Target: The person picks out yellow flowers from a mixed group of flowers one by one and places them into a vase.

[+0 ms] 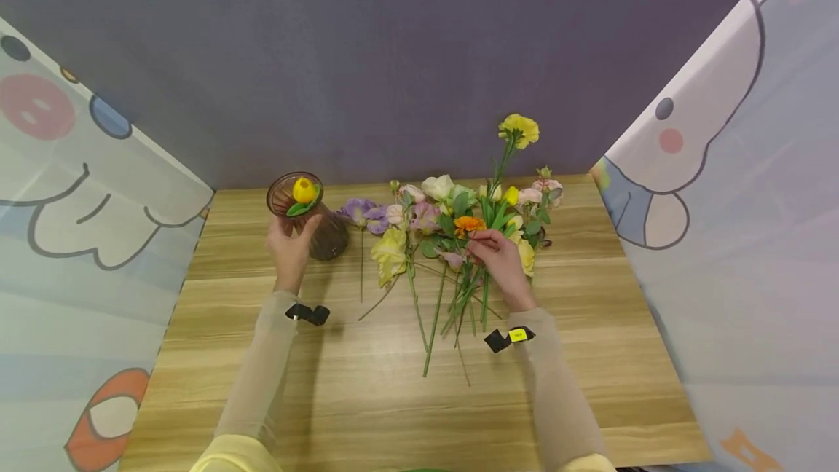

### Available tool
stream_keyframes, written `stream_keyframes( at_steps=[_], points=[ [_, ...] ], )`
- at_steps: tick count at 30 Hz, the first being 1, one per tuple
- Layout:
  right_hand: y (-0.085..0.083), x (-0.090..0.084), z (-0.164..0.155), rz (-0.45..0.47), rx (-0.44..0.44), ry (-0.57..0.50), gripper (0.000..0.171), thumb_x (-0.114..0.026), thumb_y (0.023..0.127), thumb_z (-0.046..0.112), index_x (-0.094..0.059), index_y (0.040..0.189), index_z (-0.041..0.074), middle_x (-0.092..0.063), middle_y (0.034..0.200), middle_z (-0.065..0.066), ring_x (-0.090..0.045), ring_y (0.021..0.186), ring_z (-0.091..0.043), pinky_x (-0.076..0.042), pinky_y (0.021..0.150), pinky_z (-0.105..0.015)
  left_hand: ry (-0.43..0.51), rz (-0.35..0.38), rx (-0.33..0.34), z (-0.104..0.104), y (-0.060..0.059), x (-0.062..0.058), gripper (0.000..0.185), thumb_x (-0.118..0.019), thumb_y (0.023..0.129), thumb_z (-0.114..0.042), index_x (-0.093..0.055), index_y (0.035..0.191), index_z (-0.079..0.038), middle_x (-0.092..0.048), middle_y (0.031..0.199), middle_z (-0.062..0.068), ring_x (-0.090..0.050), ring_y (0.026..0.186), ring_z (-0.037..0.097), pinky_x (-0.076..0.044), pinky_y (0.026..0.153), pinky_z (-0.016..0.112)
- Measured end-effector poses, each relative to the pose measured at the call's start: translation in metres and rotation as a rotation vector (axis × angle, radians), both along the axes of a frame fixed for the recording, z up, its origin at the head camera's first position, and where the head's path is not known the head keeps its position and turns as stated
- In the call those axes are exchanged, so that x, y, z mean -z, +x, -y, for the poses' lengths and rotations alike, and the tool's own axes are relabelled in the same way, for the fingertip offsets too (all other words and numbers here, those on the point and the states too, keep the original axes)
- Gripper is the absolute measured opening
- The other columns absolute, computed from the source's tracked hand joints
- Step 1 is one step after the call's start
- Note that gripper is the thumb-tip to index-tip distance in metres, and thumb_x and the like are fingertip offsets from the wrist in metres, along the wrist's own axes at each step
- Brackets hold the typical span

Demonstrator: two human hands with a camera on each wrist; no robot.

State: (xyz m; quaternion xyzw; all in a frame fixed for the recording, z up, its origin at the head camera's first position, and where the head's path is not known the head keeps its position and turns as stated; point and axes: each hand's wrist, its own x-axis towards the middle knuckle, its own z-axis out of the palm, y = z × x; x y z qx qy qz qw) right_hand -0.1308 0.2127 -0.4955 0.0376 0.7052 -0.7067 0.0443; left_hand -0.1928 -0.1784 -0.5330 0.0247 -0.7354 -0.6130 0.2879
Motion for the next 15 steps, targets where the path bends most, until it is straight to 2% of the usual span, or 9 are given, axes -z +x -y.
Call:
stream_keyframes(
  at_steps=[5, 9, 12, 15],
  points=[
    [-0.005, -0.022, 0.023, -0.13, -0.006, -0.074, 0.025, -0.063, 0.102, 0.003, -0.053, 0.118, -0.014, -0.069, 0.105, 0.0, -0.071, 0.09, -0.014, -0.06, 0.081, -0.026, 0.02, 0.001, 0.008, -0.001, -0.002, 0.001, 0.062, -0.087, 0.084, -0.007, -0.058, 0.138, 0.001, -0.062, 0.135, 0.018, -0.058, 0.133, 0.027, -0.044, 0.115, 0.035],
    [-0.016, -0.037, 0.044, -0.252, 0.003, -0.153, 0.017, -0.062, 0.101, -0.002, -0.056, 0.114, -0.011, -0.069, 0.108, 0.0, -0.071, 0.09, -0.013, -0.06, 0.08, -0.026, 0.024, 0.012, 0.003, -0.003, -0.002, -0.002, 0.062, -0.085, 0.084, -0.003, -0.056, 0.138, 0.005, -0.06, 0.137, 0.024, -0.056, 0.135, 0.032, -0.043, 0.116, 0.036],
    [-0.026, -0.05, 0.062, -0.329, 0.029, -0.215, 0.008, -0.061, 0.1, -0.005, -0.06, 0.108, -0.004, -0.068, 0.109, 0.001, -0.07, 0.089, -0.012, -0.06, 0.079, -0.025, 0.026, 0.016, 0.008, -0.008, 0.005, -0.015, 0.06, -0.084, 0.086, -0.003, -0.055, 0.137, 0.009, -0.059, 0.136, 0.028, -0.056, 0.134, 0.034, -0.043, 0.116, 0.035],
    [-0.034, -0.065, 0.082, -0.403, 0.04, -0.256, 0.013, -0.06, 0.099, -0.007, -0.063, 0.103, 0.005, -0.068, 0.108, 0.002, -0.069, 0.089, -0.012, -0.059, 0.079, -0.024, 0.025, 0.021, 0.011, -0.012, 0.013, -0.028, 0.058, -0.083, 0.086, -0.002, -0.055, 0.136, 0.01, -0.059, 0.135, 0.028, -0.056, 0.134, 0.034, -0.044, 0.116, 0.035]
  ],
)
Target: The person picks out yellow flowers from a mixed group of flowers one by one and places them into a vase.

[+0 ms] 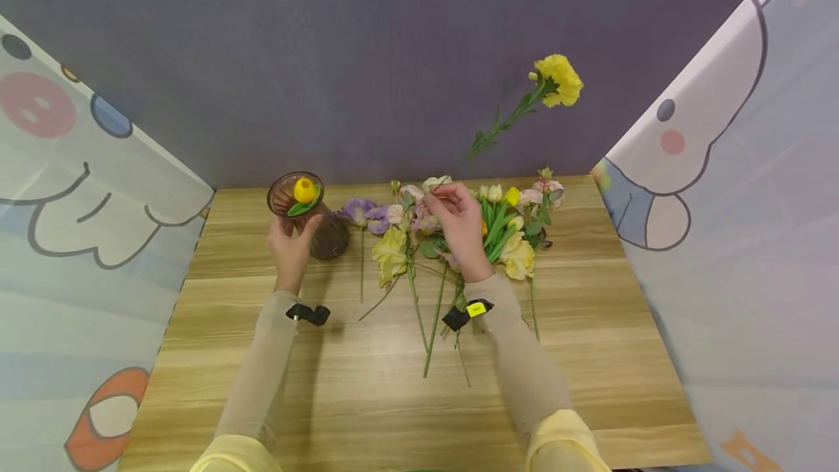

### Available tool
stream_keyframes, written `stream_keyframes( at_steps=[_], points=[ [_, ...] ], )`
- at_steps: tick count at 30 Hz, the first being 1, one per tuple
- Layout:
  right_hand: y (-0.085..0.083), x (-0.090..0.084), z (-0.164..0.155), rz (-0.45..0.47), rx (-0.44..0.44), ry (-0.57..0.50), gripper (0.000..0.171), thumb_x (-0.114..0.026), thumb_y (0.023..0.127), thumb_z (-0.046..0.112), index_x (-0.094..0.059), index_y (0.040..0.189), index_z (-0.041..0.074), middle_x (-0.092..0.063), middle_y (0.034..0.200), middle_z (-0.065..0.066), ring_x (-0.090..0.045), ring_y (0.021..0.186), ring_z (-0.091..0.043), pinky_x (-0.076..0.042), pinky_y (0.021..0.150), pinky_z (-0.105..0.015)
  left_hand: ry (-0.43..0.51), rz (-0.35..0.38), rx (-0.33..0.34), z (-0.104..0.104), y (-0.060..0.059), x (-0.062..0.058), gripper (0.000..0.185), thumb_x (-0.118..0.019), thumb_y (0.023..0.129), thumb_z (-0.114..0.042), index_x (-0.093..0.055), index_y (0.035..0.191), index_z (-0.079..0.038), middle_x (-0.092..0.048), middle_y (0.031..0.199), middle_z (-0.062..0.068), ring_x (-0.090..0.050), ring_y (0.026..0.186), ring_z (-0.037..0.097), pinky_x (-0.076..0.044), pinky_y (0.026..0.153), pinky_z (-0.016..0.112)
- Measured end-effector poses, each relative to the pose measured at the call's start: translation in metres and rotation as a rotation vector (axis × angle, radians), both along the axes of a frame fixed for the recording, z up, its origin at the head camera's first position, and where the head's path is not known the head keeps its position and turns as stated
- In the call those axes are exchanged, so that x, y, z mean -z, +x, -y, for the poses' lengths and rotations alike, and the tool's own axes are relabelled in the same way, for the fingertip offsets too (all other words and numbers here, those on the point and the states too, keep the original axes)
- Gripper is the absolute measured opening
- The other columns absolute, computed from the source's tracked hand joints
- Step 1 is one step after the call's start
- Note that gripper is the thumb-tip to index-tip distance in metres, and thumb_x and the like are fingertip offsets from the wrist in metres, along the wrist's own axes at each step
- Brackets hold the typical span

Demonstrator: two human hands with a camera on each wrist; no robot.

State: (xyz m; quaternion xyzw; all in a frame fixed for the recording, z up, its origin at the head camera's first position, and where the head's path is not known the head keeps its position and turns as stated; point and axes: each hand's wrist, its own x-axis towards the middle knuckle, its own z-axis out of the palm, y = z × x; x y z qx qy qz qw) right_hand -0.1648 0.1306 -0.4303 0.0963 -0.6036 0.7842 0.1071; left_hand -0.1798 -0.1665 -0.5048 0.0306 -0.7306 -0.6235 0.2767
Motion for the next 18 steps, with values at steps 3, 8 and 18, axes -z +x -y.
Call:
stream_keyframes(
  at_steps=[3, 8, 18],
  points=[
    [-0.008, -0.011, 0.019, -0.06, -0.003, -0.021, 0.018, -0.059, 0.099, -0.007, -0.063, 0.102, 0.01, -0.068, 0.11, 0.002, -0.069, 0.09, -0.011, -0.058, 0.08, -0.025, 0.001, -0.007, -0.004, -0.001, 0.002, -0.003, 0.057, -0.083, 0.086, -0.002, -0.056, 0.135, 0.01, -0.06, 0.134, 0.028, -0.057, 0.133, 0.034, -0.044, 0.115, 0.035],
    [-0.026, -0.016, 0.045, -0.142, -0.007, -0.047, 0.013, -0.061, 0.1, -0.004, -0.063, 0.106, 0.007, -0.069, 0.109, 0.001, -0.068, 0.092, -0.012, -0.058, 0.082, -0.027, -0.018, -0.023, -0.017, -0.003, 0.003, -0.003, 0.057, -0.084, 0.085, -0.004, -0.057, 0.134, 0.01, -0.061, 0.132, 0.029, -0.058, 0.13, 0.034, -0.046, 0.114, 0.037],
    [-0.053, -0.027, 0.091, -0.237, -0.005, -0.043, 0.008, -0.061, 0.099, -0.009, -0.058, 0.107, -0.007, -0.068, 0.104, -0.001, -0.07, 0.091, -0.01, -0.058, 0.078, -0.028, -0.012, -0.005, -0.018, -0.002, 0.002, -0.002, 0.059, -0.083, 0.086, -0.001, -0.056, 0.136, 0.009, -0.059, 0.135, 0.028, -0.056, 0.135, 0.035, -0.043, 0.116, 0.039]
  ],
)
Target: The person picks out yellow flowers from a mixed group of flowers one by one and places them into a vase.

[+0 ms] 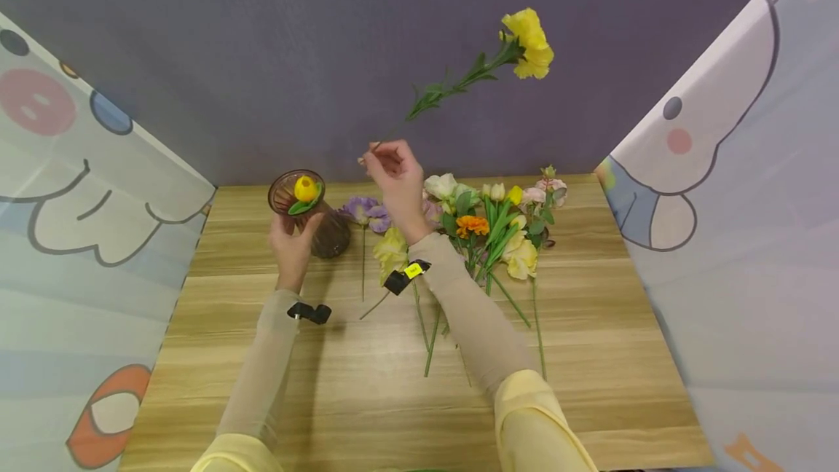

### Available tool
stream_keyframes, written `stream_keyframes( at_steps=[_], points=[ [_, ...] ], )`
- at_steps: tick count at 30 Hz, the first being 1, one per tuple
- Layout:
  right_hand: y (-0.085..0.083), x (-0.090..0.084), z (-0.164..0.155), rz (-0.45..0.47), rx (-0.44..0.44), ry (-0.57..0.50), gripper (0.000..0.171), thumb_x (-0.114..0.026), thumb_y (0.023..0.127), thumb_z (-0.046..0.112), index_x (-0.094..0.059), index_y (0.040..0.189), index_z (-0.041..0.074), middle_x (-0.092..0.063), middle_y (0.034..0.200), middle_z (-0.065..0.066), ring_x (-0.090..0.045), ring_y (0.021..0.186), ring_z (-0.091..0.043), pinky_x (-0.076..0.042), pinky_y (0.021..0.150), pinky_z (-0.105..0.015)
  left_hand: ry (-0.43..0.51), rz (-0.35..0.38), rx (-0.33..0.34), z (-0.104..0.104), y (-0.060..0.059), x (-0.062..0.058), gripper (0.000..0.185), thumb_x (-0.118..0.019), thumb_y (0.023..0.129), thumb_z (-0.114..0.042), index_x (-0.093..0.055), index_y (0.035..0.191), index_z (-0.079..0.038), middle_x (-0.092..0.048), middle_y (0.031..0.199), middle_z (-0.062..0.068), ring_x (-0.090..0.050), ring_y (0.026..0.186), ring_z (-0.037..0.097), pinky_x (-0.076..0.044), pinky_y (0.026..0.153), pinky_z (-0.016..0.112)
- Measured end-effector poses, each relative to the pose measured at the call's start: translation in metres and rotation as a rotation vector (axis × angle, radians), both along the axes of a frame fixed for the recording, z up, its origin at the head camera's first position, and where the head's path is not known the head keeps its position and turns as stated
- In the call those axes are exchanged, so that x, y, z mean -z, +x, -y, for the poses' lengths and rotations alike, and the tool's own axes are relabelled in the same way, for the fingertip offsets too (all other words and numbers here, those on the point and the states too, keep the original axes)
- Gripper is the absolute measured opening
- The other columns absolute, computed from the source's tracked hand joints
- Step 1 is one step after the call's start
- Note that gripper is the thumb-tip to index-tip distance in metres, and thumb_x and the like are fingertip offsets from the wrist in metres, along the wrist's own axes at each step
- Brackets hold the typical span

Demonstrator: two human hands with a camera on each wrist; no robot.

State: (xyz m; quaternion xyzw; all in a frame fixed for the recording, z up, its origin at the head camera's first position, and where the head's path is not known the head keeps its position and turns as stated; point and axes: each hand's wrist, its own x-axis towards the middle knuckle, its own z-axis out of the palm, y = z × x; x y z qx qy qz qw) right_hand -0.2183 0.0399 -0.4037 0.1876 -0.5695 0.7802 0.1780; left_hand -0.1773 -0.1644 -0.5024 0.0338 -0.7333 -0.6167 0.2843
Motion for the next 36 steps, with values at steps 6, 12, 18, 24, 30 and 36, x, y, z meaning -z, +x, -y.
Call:
stream_keyframes(
  at_steps=[6, 12, 18, 24, 30, 36],
  points=[
    [-0.008, 0.002, 0.023, -0.025, -0.009, 0.212, 0.013, -0.063, 0.101, -0.001, -0.06, 0.11, -0.011, -0.069, 0.114, -0.021, -0.07, 0.094, -0.021, -0.059, 0.084, -0.03, -0.006, 0.011, -0.013, -0.001, -0.001, 0.0, 0.058, -0.083, 0.086, -0.001, -0.056, 0.135, 0.01, -0.059, 0.135, 0.028, -0.055, 0.135, 0.037, -0.042, 0.117, 0.042],
    [-0.01, 0.012, 0.038, -0.013, -0.062, 0.455, 0.015, -0.065, 0.102, 0.006, -0.067, 0.113, -0.004, -0.071, 0.108, -0.017, -0.069, 0.093, -0.025, -0.058, 0.085, -0.035, -0.011, 0.011, -0.011, -0.002, -0.001, 0.0, 0.058, -0.083, 0.086, -0.003, -0.056, 0.136, 0.009, -0.059, 0.136, 0.028, -0.055, 0.135, 0.036, -0.042, 0.117, 0.042],
    [-0.007, 0.023, 0.042, -0.02, -0.069, 0.696, 0.015, -0.063, 0.103, 0.009, -0.068, 0.116, 0.004, -0.071, 0.105, -0.011, -0.067, 0.093, -0.02, -0.057, 0.085, -0.029, 0.001, -0.003, -0.002, -0.001, 0.0, 0.0, 0.06, -0.083, 0.087, -0.004, -0.055, 0.138, 0.008, -0.059, 0.138, 0.026, -0.055, 0.136, 0.035, -0.042, 0.117, 0.041],
    [-0.002, 0.021, 0.042, -0.03, -0.118, 0.854, 0.022, -0.047, 0.111, 0.013, -0.064, 0.121, 0.003, -0.065, 0.118, -0.012, -0.063, 0.102, -0.021, -0.053, 0.088, -0.027, 0.003, -0.014, -0.002, 0.0, 0.001, 0.0, 0.059, -0.083, 0.086, -0.003, -0.055, 0.138, 0.009, -0.059, 0.137, 0.027, -0.055, 0.135, 0.034, -0.043, 0.117, 0.039],
    [-0.003, 0.021, 0.042, -0.098, -0.172, 0.906, 0.036, -0.031, 0.115, 0.014, -0.063, 0.109, -0.002, -0.058, 0.12, -0.016, -0.055, 0.104, -0.024, -0.048, 0.09, -0.032, 0.013, -0.024, 0.006, 0.001, 0.0, 0.001, 0.059, -0.083, 0.086, -0.002, -0.055, 0.137, 0.009, -0.06, 0.137, 0.027, -0.055, 0.135, 0.034, -0.043, 0.117, 0.038],
    [-0.007, 0.026, 0.042, 0.114, -0.25, 0.807, 0.037, -0.038, 0.114, 0.024, -0.062, 0.129, 0.0, -0.062, 0.117, -0.015, -0.064, 0.103, -0.026, -0.054, 0.087, -0.03, 0.0, 0.004, -0.01, 0.001, 0.0, 0.002, 0.059, -0.083, 0.086, -0.003, -0.055, 0.136, 0.009, -0.06, 0.137, 0.027, -0.055, 0.136, 0.035, -0.042, 0.117, 0.039]
  ],
)
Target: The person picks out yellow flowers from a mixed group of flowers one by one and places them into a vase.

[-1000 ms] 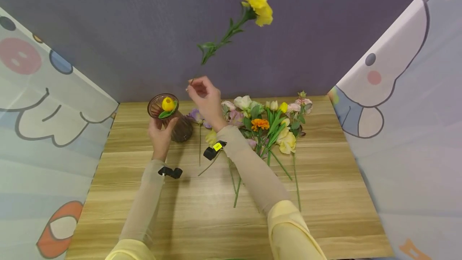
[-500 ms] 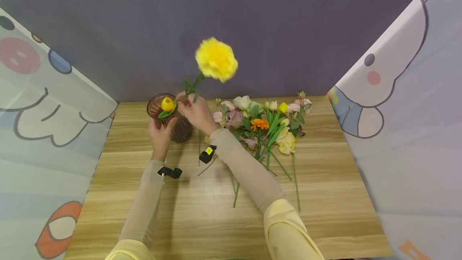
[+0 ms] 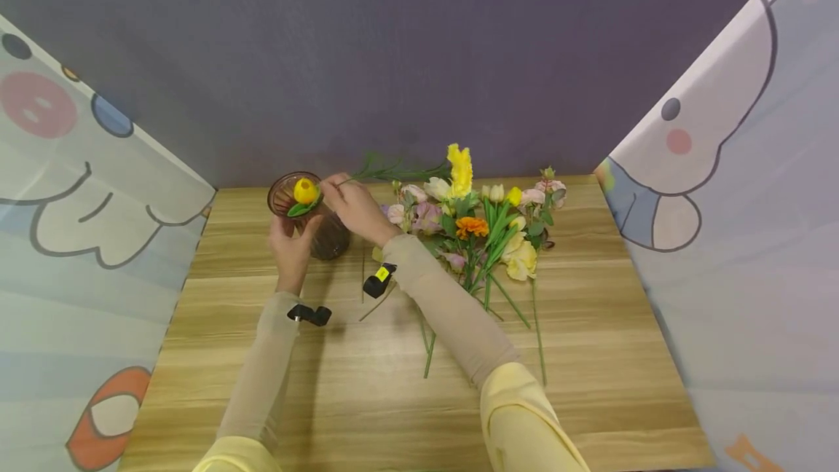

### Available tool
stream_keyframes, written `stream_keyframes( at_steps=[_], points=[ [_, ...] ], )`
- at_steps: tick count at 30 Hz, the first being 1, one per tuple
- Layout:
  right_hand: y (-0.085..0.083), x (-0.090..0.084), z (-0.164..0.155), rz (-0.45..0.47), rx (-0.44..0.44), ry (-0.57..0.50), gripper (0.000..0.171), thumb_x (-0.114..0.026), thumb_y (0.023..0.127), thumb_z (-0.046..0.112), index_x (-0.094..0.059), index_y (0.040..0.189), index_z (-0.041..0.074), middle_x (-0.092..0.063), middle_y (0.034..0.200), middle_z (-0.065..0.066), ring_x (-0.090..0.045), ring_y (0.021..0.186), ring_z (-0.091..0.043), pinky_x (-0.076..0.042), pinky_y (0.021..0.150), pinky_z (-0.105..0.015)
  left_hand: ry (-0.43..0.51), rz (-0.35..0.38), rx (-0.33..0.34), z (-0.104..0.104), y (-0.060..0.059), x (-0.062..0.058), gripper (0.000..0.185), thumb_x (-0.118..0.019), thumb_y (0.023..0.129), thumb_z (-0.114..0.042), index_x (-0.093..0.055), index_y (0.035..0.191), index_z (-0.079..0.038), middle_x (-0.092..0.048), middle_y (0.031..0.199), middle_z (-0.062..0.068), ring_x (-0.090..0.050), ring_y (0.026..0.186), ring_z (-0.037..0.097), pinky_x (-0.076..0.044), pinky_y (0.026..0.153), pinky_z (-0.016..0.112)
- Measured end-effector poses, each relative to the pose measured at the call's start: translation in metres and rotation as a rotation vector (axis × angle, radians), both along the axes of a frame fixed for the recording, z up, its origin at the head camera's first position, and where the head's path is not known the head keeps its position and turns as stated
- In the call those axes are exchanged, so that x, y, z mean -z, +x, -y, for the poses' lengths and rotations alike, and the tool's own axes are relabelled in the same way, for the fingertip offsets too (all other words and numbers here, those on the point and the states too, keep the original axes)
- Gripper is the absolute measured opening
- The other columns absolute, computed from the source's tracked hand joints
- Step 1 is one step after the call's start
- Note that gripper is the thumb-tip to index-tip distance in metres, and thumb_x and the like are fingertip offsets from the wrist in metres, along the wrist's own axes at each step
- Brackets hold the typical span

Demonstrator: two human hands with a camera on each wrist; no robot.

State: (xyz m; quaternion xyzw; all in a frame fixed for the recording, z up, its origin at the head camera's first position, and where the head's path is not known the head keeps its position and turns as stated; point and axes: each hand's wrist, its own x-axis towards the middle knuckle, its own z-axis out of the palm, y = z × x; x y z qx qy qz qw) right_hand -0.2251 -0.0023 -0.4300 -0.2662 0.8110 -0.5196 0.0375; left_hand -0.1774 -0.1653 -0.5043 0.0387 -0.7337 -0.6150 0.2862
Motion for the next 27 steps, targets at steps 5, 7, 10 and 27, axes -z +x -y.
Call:
stream_keyframes(
  at_steps=[5, 7, 10, 27],
  points=[
    [0.0006, 0.0006, 0.0008, 0.083, 0.012, -0.052, 0.031, -0.041, 0.114, 0.024, -0.058, 0.126, 0.001, -0.065, 0.11, -0.022, -0.068, 0.101, -0.03, -0.057, 0.088, -0.031, 0.004, 0.0, -0.016, 0.0005, -0.0001, 0.0006, 0.058, -0.083, 0.086, -0.002, -0.056, 0.136, 0.009, -0.06, 0.137, 0.027, -0.055, 0.135, 0.035, -0.042, 0.118, 0.04],
    [0.0006, -0.0008, 0.0024, 0.052, 0.013, 0.0, 0.029, -0.04, 0.114, 0.022, -0.059, 0.122, 0.002, -0.066, 0.107, -0.021, -0.068, 0.097, -0.027, -0.056, 0.084, -0.029, 0.006, -0.007, -0.016, 0.0008, 0.0001, 0.0001, 0.058, -0.083, 0.086, -0.002, -0.056, 0.135, 0.009, -0.06, 0.136, 0.027, -0.056, 0.135, 0.035, -0.042, 0.117, 0.04],
    [0.0008, -0.0042, 0.0057, 0.014, 0.017, 0.119, 0.027, -0.041, 0.113, 0.021, -0.059, 0.123, 0.003, -0.064, 0.104, -0.015, -0.062, 0.084, -0.021, -0.051, 0.074, -0.025, -0.004, -0.011, -0.007, 0.0006, 0.0002, 0.0002, 0.058, -0.083, 0.086, -0.003, -0.056, 0.136, 0.009, -0.06, 0.136, 0.027, -0.056, 0.135, 0.034, -0.042, 0.117, 0.039],
    [0.0015, -0.0013, 0.0016, 0.099, 0.101, -0.172, 0.04, -0.027, 0.116, 0.028, -0.058, 0.116, 0.002, -0.059, 0.1, -0.019, -0.059, 0.087, -0.034, -0.052, 0.082, -0.042, 0.028, -0.017, -0.004, -0.0005, -0.0008, 0.0004, 0.056, -0.082, 0.085, 0.002, -0.057, 0.134, 0.009, -0.062, 0.132, 0.028, -0.058, 0.131, 0.036, -0.044, 0.116, 0.04]
  ],
)
